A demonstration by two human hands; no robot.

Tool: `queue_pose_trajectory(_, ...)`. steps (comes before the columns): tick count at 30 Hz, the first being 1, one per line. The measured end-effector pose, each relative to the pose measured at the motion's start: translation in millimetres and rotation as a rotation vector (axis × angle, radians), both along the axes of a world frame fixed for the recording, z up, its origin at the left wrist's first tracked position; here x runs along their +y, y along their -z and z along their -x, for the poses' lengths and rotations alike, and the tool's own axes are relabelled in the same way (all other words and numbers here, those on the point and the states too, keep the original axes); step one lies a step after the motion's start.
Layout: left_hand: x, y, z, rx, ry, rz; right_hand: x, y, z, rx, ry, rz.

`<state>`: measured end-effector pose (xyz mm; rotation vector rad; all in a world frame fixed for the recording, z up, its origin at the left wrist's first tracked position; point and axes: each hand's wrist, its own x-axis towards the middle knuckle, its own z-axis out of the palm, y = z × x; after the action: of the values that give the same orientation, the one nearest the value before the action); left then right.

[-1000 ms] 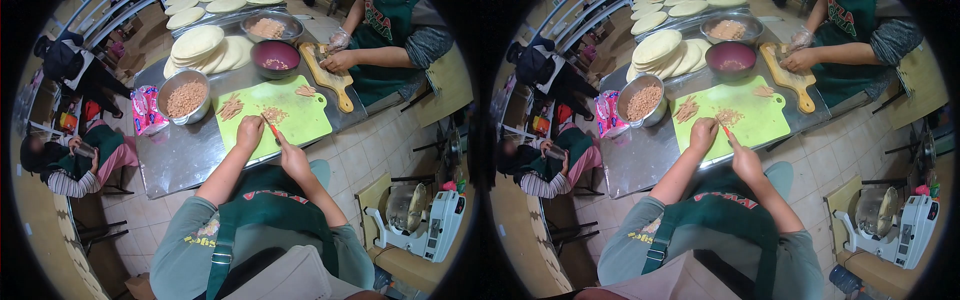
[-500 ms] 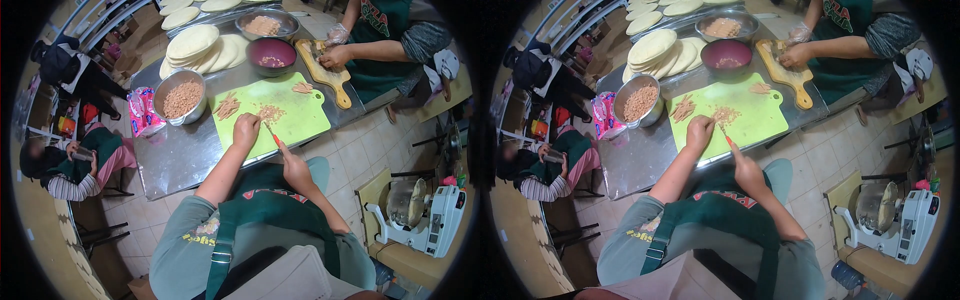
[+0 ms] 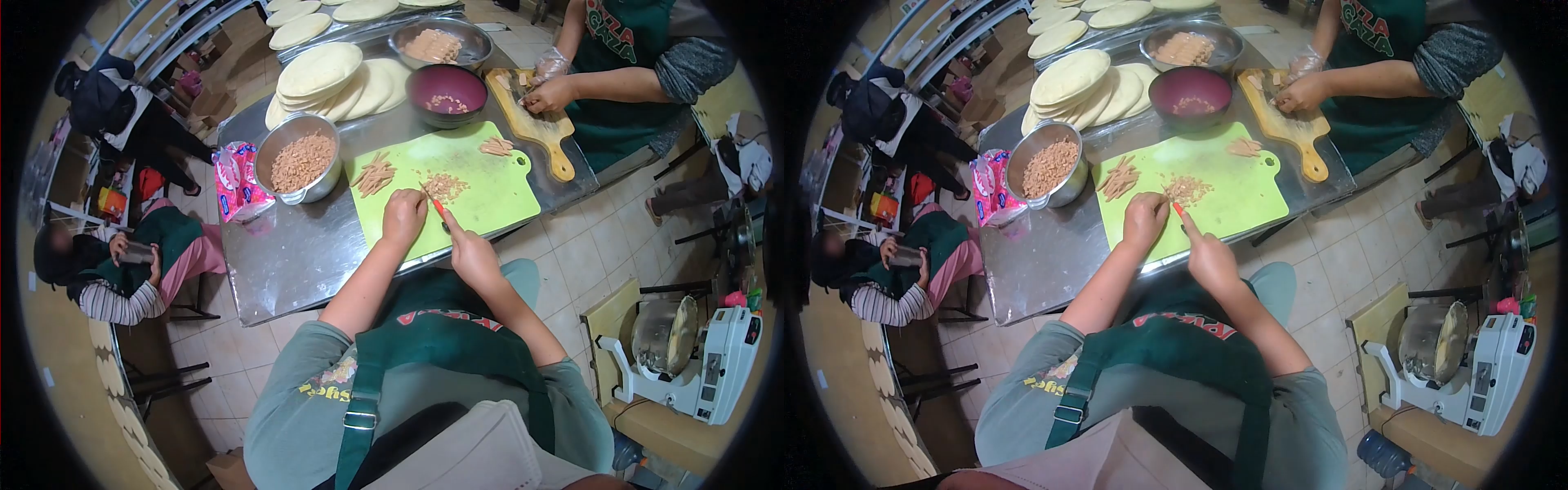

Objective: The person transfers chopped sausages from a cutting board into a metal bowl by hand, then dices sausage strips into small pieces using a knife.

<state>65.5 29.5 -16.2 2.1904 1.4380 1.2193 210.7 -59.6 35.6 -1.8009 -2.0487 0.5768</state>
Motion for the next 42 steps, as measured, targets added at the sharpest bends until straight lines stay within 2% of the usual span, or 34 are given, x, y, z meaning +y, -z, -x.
queue_pose_trajectory(5,0.0,-0.5,-0.9,-0.022,0.004,-0.053,3.6,18.7,0.5,-0.011,-0.011,-0.075)
queue_pose_trajectory(8,-0.9,-2.6,0.9,-0.012,-0.012,-0.024,-15.4,19.8,-5.1,0.024,0.006,-0.042)
queue_pose_trajectory(12,-1.0,-2.5,3.7,-0.046,-0.008,0.025,-38.5,11.9,-14.2,0.091,-0.001,-0.147)
queue_pose_trajectory(19,-4.3,-3.2,3.0,-0.019,0.0,0.005,-25.1,11.2,-9.3,0.136,-0.023,-0.265)
queue_pose_trajectory(25,-3.9,-1.9,2.1,-0.024,-0.005,-0.027,-4.5,18.7,1.1,-0.052,-0.04,-0.151)
queue_pose_trajectory(34,-7.7,-8.2,10.0,-0.014,-0.039,0.056,-43.3,12.8,-15.7,0.057,-0.013,-0.15)
queue_pose_trajectory(37,-7.0,-3.4,12.4,-0.038,-0.009,0.009,-36.0,10.6,-14.4,0.105,-0.033,-0.253)
queue_pose_trajectory(42,-8.8,-5.0,12.1,-0.026,-0.016,0.03,-11.2,20.2,2.2,0.044,-0.046,-0.2)
